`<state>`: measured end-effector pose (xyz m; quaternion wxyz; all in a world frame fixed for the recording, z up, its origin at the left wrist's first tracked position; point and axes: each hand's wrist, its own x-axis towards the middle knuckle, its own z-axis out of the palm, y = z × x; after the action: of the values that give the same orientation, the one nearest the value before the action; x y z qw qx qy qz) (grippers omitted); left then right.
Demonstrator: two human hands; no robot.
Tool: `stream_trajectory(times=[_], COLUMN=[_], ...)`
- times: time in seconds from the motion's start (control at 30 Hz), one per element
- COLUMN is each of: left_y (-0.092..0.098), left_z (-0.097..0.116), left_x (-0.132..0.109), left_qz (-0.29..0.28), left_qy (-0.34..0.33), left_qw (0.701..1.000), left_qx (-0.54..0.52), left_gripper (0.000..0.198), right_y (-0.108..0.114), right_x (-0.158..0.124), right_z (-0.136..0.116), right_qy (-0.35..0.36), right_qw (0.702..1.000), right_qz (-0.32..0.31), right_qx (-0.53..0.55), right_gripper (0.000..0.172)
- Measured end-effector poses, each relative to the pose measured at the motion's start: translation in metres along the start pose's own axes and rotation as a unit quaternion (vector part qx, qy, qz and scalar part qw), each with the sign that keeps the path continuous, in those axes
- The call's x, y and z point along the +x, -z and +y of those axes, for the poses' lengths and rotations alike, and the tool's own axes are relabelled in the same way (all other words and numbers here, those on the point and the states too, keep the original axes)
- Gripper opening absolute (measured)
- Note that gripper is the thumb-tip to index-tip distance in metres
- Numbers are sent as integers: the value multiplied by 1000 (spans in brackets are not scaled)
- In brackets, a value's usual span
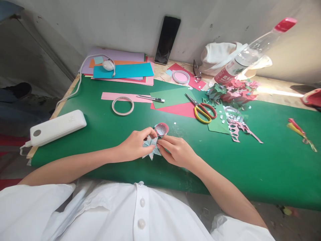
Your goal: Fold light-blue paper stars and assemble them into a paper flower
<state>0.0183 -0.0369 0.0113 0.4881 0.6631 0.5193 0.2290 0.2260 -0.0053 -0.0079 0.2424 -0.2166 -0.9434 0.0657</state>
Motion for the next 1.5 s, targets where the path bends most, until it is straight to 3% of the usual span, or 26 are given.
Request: stream_trajectory(times=[0.43, 0.87, 1.3, 1.5], left_y=[2, 4, 3, 4], left_z=[-1, 1, 0, 0], left_x=[0, 1, 3, 3], left_qz=[-5, -9, 0, -4], left_qy=[1, 18, 12, 23], left_qw=[1000, 1000, 1000, 1000], left_qx=[10, -6, -6, -5], left_gripper=[18, 20, 20, 22], right_y=[5, 7, 5, 9], right_x=[0, 0, 2, 3], right_z=[6, 7, 6, 8], right_qy=[-18, -1, 43, 76], right_qw=[994, 995, 997, 994], right_qz=[-42, -51, 61, 68], right_qx=[96, 91, -22, -28], right_gripper=[17, 18, 5, 5])
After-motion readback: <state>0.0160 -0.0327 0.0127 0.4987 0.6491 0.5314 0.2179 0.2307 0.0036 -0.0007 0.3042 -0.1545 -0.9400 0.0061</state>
